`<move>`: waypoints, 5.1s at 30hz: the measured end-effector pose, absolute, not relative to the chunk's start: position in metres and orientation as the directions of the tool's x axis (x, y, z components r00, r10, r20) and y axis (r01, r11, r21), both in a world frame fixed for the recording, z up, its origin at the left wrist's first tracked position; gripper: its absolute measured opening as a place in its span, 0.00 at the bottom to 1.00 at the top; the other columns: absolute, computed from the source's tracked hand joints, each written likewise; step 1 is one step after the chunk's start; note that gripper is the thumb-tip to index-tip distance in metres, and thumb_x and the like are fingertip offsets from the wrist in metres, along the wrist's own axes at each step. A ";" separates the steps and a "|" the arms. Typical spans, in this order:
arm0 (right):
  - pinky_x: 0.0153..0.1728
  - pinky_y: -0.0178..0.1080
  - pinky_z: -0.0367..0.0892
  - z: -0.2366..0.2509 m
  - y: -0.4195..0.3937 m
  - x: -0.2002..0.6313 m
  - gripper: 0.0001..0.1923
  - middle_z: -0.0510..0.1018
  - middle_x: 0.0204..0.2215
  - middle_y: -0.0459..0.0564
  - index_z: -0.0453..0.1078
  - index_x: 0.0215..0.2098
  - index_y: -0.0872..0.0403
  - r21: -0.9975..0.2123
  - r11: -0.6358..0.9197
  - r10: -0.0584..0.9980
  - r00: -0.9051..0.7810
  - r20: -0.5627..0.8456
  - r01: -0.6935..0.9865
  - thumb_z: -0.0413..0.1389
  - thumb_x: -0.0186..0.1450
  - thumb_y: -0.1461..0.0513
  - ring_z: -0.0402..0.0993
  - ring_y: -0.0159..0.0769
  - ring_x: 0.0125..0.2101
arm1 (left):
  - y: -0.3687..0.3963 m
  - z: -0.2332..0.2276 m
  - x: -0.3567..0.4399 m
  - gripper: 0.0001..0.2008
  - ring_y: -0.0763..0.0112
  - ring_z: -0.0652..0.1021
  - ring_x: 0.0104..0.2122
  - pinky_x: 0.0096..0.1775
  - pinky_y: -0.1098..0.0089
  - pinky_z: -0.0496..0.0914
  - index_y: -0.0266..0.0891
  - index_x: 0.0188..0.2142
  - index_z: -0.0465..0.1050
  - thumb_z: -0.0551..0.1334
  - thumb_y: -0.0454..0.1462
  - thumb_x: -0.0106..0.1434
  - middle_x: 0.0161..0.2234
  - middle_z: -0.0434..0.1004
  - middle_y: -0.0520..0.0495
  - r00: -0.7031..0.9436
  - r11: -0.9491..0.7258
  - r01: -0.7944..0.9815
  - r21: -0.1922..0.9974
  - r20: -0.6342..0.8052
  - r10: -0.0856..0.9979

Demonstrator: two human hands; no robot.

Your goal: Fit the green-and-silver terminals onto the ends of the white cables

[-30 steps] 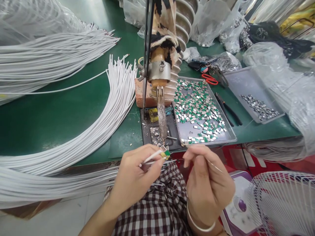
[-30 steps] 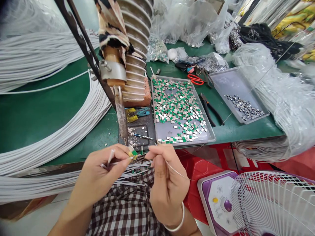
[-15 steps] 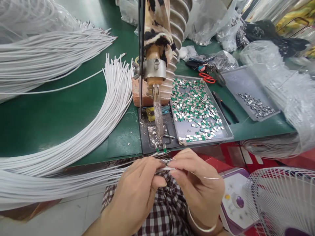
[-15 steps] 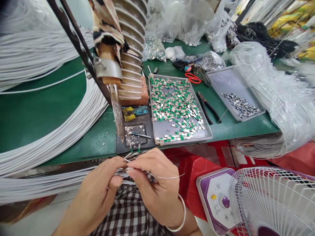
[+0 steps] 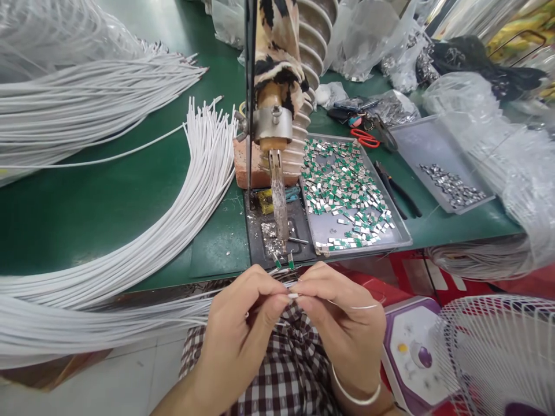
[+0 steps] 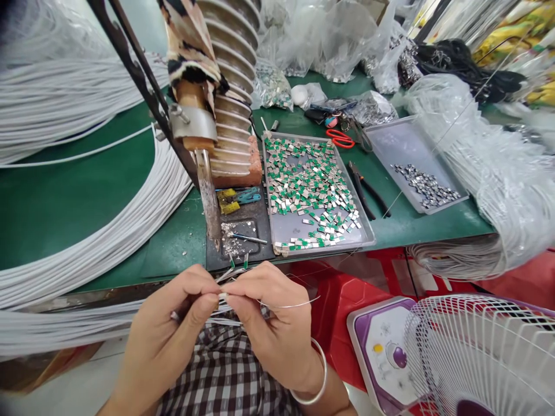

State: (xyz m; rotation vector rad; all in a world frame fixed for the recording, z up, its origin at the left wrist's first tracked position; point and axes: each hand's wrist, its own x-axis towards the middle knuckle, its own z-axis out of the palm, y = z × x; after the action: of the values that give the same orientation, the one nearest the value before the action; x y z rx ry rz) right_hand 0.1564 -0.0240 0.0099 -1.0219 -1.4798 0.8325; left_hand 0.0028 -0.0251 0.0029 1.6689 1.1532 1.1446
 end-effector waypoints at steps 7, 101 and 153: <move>0.29 0.35 0.70 0.006 -0.021 0.159 0.15 0.83 0.29 0.46 0.82 0.40 0.47 -0.956 0.284 0.959 -0.029 0.283 0.070 0.59 0.64 0.72 0.75 0.32 0.29 | -0.019 -0.001 0.003 0.10 0.78 0.66 0.22 0.24 0.75 0.60 0.42 0.32 0.69 0.58 0.33 0.71 0.25 0.66 0.58 0.178 -0.207 0.226 0.952 0.169 0.969; 0.35 0.41 0.69 -0.002 0.022 0.162 0.06 0.77 0.30 0.46 0.70 0.35 0.50 -0.643 0.556 0.774 -0.046 0.631 0.527 0.56 0.68 0.67 0.73 0.36 0.33 | -0.033 -0.017 -0.004 0.11 0.65 0.79 0.30 0.31 0.70 0.72 0.39 0.24 0.76 0.65 0.38 0.62 0.30 0.82 0.44 -0.024 0.145 -0.048 0.988 -0.146 0.989; 0.29 0.33 0.68 0.007 0.000 0.156 0.10 0.77 0.26 0.43 0.73 0.34 0.53 -0.793 0.384 0.898 0.010 0.440 0.474 0.53 0.72 0.67 0.72 0.28 0.26 | 0.003 -0.002 0.000 0.08 0.76 0.80 0.37 0.35 0.81 0.72 0.44 0.32 0.79 0.65 0.30 0.63 0.38 0.81 0.52 0.058 -0.160 0.081 0.984 0.156 0.986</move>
State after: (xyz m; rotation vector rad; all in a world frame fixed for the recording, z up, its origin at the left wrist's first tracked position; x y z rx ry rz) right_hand 0.1561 0.0000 0.0066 -1.2415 -1.6253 0.5220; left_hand -0.0005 0.0034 -0.0020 1.4134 1.1542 1.2449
